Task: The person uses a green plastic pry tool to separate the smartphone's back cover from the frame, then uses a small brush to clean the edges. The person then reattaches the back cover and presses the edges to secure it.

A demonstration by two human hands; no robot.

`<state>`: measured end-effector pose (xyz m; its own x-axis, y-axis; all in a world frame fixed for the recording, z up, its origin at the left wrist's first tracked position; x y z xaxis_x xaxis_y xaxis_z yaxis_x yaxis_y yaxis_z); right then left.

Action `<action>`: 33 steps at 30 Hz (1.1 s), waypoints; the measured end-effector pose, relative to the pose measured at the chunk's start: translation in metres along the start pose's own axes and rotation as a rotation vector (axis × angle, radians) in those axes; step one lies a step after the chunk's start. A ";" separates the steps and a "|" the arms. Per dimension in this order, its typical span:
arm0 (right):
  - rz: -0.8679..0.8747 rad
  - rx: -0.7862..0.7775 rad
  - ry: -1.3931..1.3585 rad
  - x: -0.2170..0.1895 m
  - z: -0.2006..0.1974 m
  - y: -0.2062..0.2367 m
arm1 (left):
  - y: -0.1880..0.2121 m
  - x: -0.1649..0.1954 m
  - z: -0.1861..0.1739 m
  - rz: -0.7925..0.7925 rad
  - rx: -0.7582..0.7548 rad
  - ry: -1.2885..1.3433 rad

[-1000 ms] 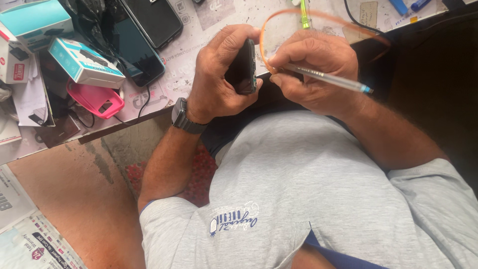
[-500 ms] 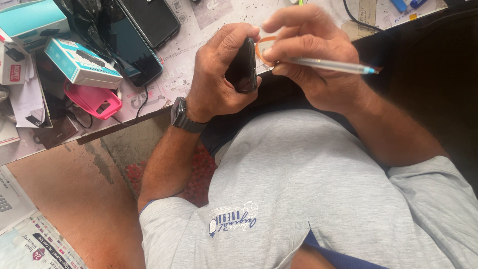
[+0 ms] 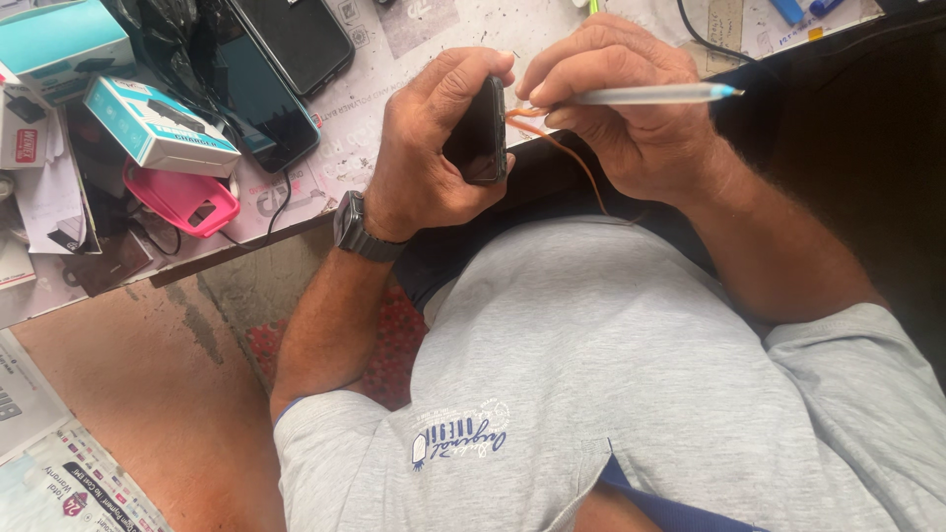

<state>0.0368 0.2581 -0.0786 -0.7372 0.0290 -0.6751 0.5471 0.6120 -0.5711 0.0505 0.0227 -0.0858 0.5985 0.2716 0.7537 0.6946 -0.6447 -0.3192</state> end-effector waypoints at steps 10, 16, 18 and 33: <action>0.013 -0.034 -0.047 0.006 0.009 0.003 | -0.002 0.001 -0.003 0.002 -0.019 0.018; 0.021 -0.050 -0.057 0.005 0.007 0.004 | -0.003 0.000 -0.004 0.011 -0.024 0.023; 0.034 -0.059 -0.040 0.005 0.006 0.004 | -0.003 0.000 -0.003 0.013 -0.024 0.024; 0.010 -0.090 0.106 -0.007 -0.001 -0.008 | -0.004 0.001 -0.003 0.030 -0.028 0.025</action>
<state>0.0376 0.2536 -0.0687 -0.7722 0.1153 -0.6249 0.5200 0.6798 -0.5171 0.0471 0.0233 -0.0821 0.6084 0.2340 0.7583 0.6647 -0.6723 -0.3258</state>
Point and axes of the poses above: each hand's wrist, its own y-axis away from the middle knuckle, its own z-axis out of the palm, x = y × z, the point moved 1 cm from there along -y, towards the middle knuckle, and after that the axes turned 10 degrees about -x, right-handed, at the moved point
